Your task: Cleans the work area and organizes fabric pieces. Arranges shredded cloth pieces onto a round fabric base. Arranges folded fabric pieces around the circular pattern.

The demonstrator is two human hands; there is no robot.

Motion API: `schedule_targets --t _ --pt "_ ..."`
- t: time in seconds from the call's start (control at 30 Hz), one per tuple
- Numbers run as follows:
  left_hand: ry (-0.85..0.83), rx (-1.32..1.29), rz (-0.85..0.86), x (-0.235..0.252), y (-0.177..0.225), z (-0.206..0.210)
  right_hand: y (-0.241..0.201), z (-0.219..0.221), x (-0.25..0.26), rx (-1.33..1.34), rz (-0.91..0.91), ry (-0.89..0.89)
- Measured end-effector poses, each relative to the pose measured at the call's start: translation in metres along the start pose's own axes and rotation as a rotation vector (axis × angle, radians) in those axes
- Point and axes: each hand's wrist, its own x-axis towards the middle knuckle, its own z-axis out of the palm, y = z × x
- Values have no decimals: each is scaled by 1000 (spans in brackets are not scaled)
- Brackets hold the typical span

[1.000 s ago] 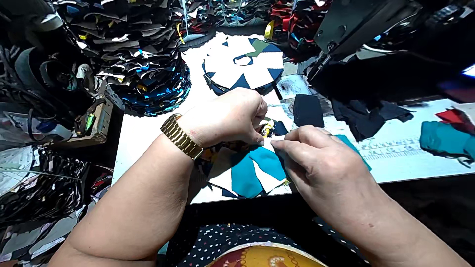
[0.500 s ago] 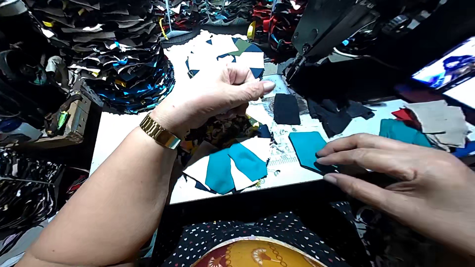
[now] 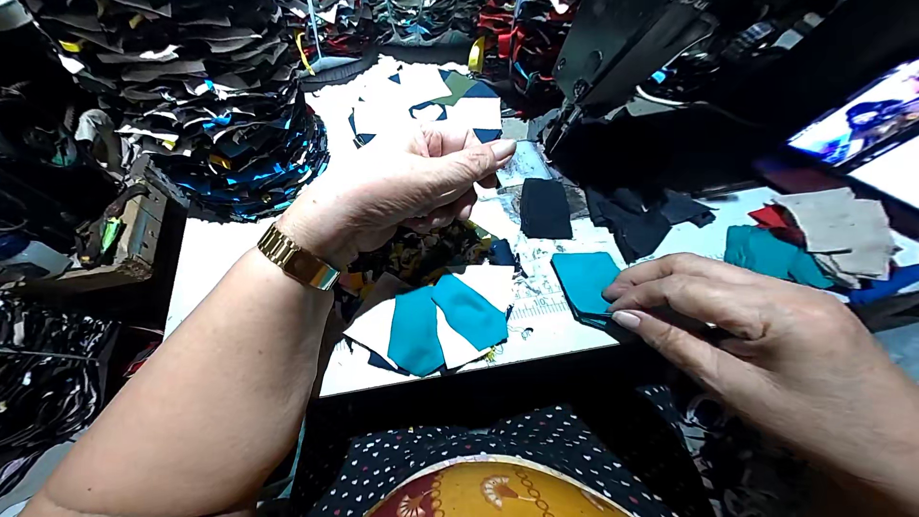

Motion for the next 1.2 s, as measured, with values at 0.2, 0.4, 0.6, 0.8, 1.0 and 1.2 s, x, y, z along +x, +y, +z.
schedule_targets --t 0.2,0.4,0.6,0.8,1.0,1.2 --pt "-14 -24 26 2 -4 -3 1 6 8 -13 87 86" --pt "-1 -26 23 1 -3 -4 6 1 9 217 160 75" --pt "-15 -5 31 1 -4 -3 4 3 3 215 194 49" --pt "-19 -4 28 2 -5 -2 -1 -1 -2 202 176 9" --pt "-29 -1 40 3 -6 -3 -4 0 -2 194 202 24" --pt "-27 17 37 3 -7 -2 -7 1 2 179 248 19"
